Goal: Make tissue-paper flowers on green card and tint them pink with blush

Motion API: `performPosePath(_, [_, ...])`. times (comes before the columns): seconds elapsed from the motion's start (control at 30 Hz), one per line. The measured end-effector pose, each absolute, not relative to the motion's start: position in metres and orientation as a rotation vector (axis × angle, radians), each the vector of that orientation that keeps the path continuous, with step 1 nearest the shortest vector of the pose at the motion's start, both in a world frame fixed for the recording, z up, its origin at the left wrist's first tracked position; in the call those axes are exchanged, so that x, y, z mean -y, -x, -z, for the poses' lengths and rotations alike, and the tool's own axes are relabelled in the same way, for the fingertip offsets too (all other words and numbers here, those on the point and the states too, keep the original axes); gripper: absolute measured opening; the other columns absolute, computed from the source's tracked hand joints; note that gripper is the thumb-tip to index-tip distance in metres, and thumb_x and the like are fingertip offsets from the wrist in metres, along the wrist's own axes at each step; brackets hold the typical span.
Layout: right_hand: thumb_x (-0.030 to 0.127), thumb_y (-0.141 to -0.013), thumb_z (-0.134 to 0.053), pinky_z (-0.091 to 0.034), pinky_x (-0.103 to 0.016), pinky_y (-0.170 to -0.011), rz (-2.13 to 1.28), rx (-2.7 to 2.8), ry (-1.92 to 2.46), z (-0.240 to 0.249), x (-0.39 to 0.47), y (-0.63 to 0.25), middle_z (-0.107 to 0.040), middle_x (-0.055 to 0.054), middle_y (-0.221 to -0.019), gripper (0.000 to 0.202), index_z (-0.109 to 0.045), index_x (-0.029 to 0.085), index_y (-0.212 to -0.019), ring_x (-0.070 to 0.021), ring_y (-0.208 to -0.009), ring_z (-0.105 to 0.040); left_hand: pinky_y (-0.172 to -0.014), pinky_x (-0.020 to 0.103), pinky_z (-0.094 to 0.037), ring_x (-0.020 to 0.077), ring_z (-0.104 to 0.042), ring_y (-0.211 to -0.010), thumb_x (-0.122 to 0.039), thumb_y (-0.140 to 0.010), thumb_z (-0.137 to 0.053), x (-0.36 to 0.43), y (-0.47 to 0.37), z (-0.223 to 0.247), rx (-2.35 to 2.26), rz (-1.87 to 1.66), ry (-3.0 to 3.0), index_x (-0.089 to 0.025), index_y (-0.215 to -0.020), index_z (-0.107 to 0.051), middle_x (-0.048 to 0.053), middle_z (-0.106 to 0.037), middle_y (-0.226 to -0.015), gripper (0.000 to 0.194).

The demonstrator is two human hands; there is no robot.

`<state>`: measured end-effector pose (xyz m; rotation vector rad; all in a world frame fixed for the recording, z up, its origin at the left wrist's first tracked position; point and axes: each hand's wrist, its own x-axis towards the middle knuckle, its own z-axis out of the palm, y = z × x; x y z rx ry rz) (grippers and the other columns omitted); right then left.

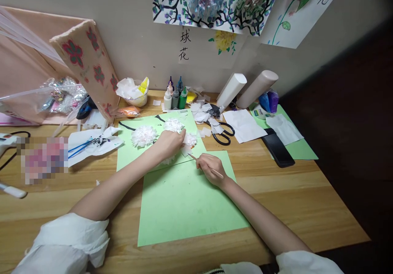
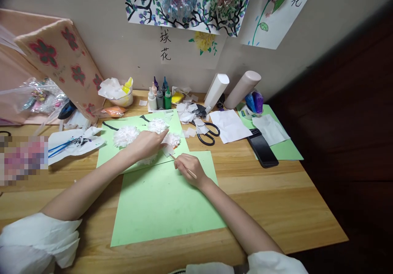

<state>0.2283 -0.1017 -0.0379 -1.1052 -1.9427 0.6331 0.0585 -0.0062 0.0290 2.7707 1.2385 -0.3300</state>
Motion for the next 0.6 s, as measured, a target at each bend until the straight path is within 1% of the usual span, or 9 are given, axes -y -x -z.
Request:
performPosePath(0.1, [0.034, -0.095, -0.026, -0.037, -0.029, -0.058, -0.677, 1.944, 1.148, 0.043, 0.101, -0.227, -0.047, -0.001, -0.057, 0.039, -0.048, 0.022, -0.066, -0.0152, -0.057, -0.047, -0.069, 0.03, -0.042, 0.0261, -0.064, -0.085, -0.029, -0.088, -0.045, 0.006, -0.059, -0.028, -1.253, 0.323, -2.737, -0.009, -0.129, -0.037, 0.015, -0.066, -0.081, 0.046])
performPosePath(0.4, [0.032, -0.096, -0.027, -0.038, -0.029, -0.064, -0.695, 1.997, 1.18, 0.042, 0.091, -0.224, -0.051, -0.002, -0.063, 0.034, -0.05, 0.021, -0.071, -0.0166, -0.064, -0.048, -0.07, 0.031, -0.042, 0.0265, -0.064, -0.085, -0.032, -0.09, -0.042, 0.007, -0.059, -0.03, -1.265, 0.323, -2.704, -0.009, -0.129, -0.037, 0.016, -0.066, -0.083, 0.046])
performPosePath(0.6, [0.03, -0.095, -0.028, -0.037, -0.03, -0.063, -0.647, 2.047, 1.169, 0.042, 0.088, -0.222, -0.053, -0.003, -0.065, 0.032, -0.049, 0.021, -0.073, -0.0177, -0.065, -0.047, -0.063, 0.03, -0.041, 0.0279, -0.065, -0.081, -0.034, -0.091, -0.04, 0.006, -0.058, -0.029, -1.228, 0.315, -2.771, -0.007, -0.124, -0.041, 0.015, -0.066, -0.078, 0.043])
